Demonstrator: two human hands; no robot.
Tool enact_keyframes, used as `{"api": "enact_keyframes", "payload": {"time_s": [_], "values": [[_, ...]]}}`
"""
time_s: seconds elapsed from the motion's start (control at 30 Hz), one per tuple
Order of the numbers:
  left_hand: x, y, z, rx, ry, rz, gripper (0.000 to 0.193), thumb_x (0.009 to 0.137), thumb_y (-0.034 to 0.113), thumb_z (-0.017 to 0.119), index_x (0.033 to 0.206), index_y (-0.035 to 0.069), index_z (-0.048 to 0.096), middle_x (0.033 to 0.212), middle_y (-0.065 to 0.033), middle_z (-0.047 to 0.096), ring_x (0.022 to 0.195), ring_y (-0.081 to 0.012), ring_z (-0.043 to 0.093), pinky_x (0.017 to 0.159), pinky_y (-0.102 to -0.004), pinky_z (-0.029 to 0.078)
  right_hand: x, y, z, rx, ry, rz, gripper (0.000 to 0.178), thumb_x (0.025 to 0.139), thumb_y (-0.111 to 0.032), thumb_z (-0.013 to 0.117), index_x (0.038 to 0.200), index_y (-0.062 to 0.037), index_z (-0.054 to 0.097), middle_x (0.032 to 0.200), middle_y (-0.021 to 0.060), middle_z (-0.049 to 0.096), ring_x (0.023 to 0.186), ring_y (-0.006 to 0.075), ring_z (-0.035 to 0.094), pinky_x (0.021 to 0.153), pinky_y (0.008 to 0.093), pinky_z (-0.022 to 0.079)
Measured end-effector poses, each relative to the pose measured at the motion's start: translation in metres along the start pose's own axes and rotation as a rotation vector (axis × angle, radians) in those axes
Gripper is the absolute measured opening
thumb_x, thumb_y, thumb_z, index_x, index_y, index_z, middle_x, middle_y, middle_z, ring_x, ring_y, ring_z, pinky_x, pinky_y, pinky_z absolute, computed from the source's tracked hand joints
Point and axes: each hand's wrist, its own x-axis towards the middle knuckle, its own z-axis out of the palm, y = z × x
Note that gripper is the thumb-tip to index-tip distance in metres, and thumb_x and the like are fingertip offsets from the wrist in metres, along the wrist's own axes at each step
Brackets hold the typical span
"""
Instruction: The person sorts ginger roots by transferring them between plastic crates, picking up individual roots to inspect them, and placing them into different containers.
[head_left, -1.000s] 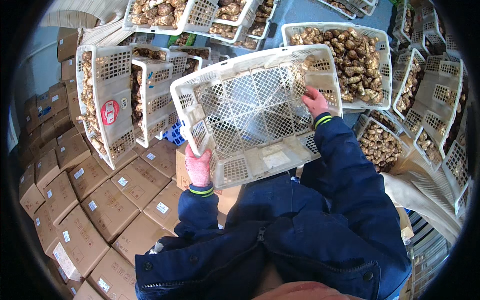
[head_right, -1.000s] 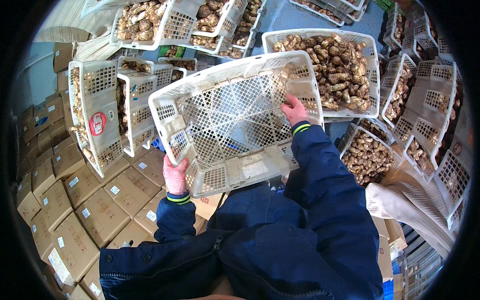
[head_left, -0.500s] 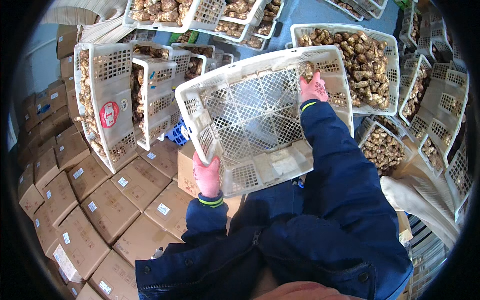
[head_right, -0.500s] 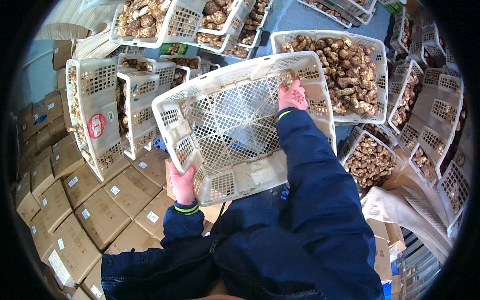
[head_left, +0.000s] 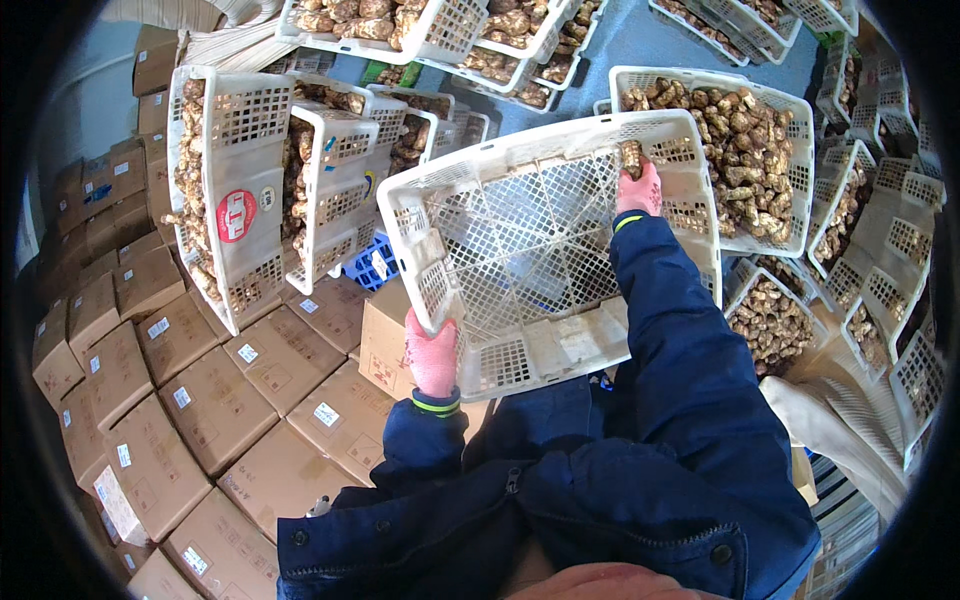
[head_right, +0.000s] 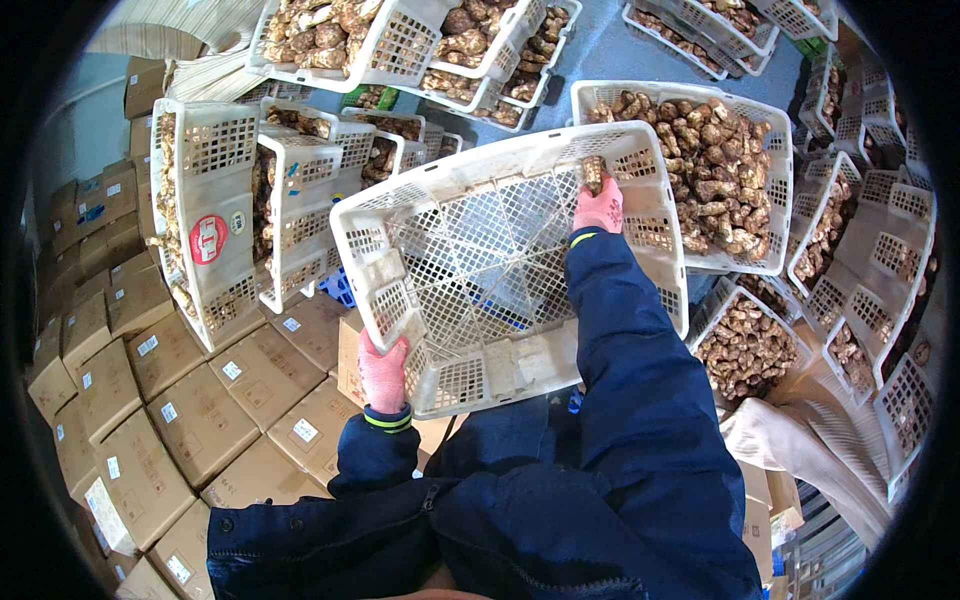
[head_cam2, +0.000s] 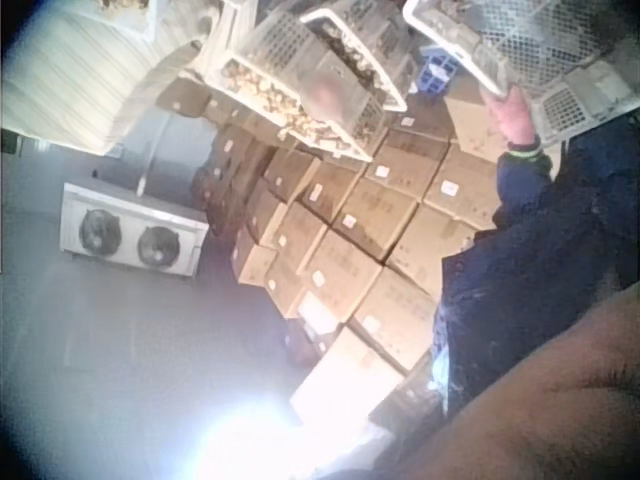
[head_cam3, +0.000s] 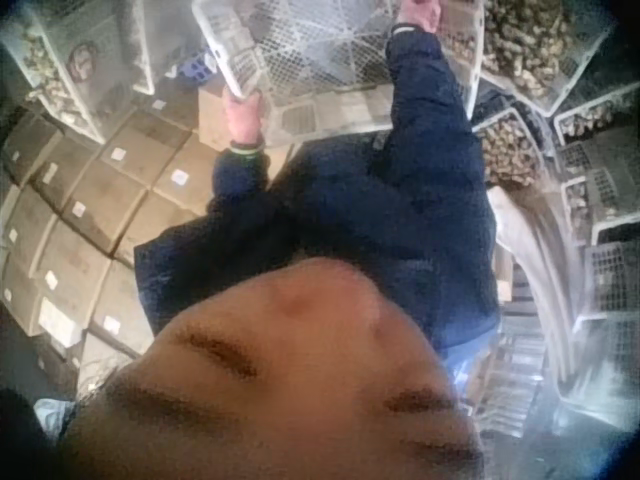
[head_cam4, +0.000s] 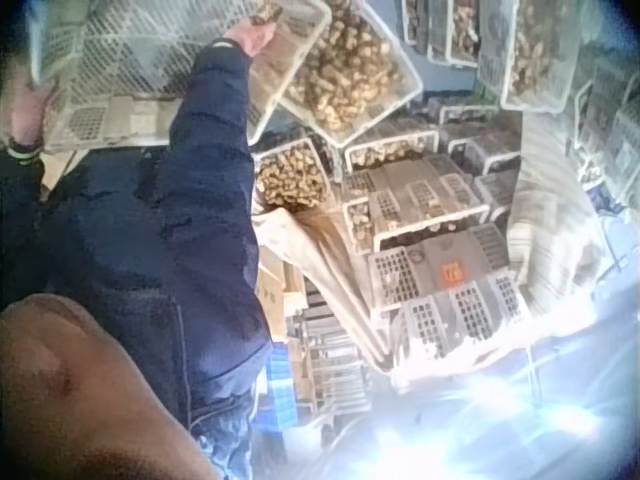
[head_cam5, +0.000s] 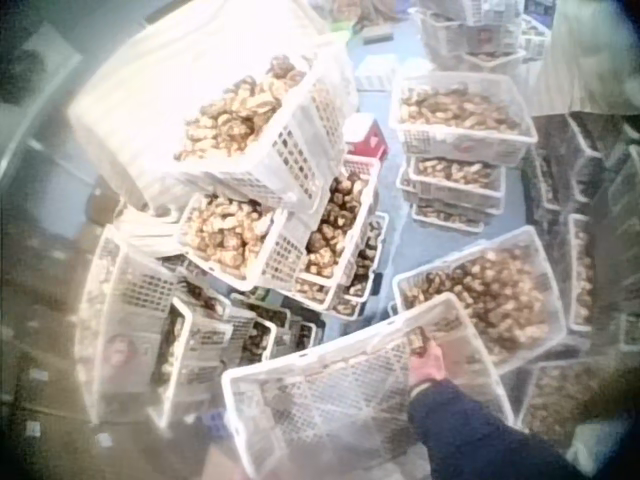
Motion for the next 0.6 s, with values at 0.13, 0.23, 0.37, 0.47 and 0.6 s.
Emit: {"api": "enact_keyframes", "payload": {"time_s": [0.13,0.23,0.37,0.47,0.6], "values": [[0.000,-0.003,0.003,-0.038,-0.014,-0.006,0.047,0.076,-0.009,0.053,0.121,0.000,0.043,0.112,-0.0108,0.056,0.098,-0.0179,0.055,0.084,-0.0286,0.046,0.001,0.010,-0.006,0.255,0.034,-0.076,0.049,0.077,-0.008,0.064,0.123,-0.0045,0.049,0.100,0.0135,0.063,0.090,0.0249,0.061,0.079,0.0321,0.047],[0.001,-0.007,-0.003,-0.028,-0.006,-0.035,0.047,0.076,-0.008,0.053,0.120,0.000,0.044,0.108,-0.0094,0.057,0.094,-0.0174,0.056,0.081,-0.0276,0.046,-0.036,-0.012,-0.024,0.973,-0.219,0.077,0.060,0.078,0.004,0.062,0.132,0.0047,0.036,0.104,0.0102,0.058,0.092,0.0154,0.056,0.082,0.0253,0.045],[0.004,-0.014,-0.005,0.005,0.041,0.053,0.043,0.076,-0.005,0.054,0.118,0.000,0.047,0.105,-0.0088,0.059,0.087,-0.0145,0.057,0.076,-0.0251,0.047,-0.077,-0.068,-0.074,1.046,-0.442,-0.029,0.060,0.079,0.003,0.062,0.133,0.0031,0.036,0.114,0.0121,0.056,0.100,0.0161,0.055,0.085,0.0255,0.045],[0.004,-0.013,-0.003,-0.041,0.032,0.021,0.042,0.077,-0.004,0.055,0.118,0.001,0.047,0.102,-0.0081,0.060,0.085,-0.0141,0.058,0.074,-0.0250,0.047,-0.087,-0.092,-0.102,1.109,-0.665,0.057,0.053,0.084,-0.010,0.060,0.132,-0.0016,0.040,0.117,0.0113,0.055,0.102,0.0187,0.055,0.089,0.0309,0.044],[0.004,-0.014,-0.006,-0.046,0.017,-0.008,0.042,0.077,-0.003,0.056,0.117,0.002,0.048,0.100,-0.0077,0.061,0.085,-0.0148,0.059,0.074,-0.0264,0.048,-0.090,-0.092,-0.109,1.561,-1.193,0.244,0.056,0.090,-0.021,0.054,0.137,-0.0029,0.031,0.128,0.0211,0.046,0.110,0.0308,0.052,0.094,0.0411,0.043]]}}
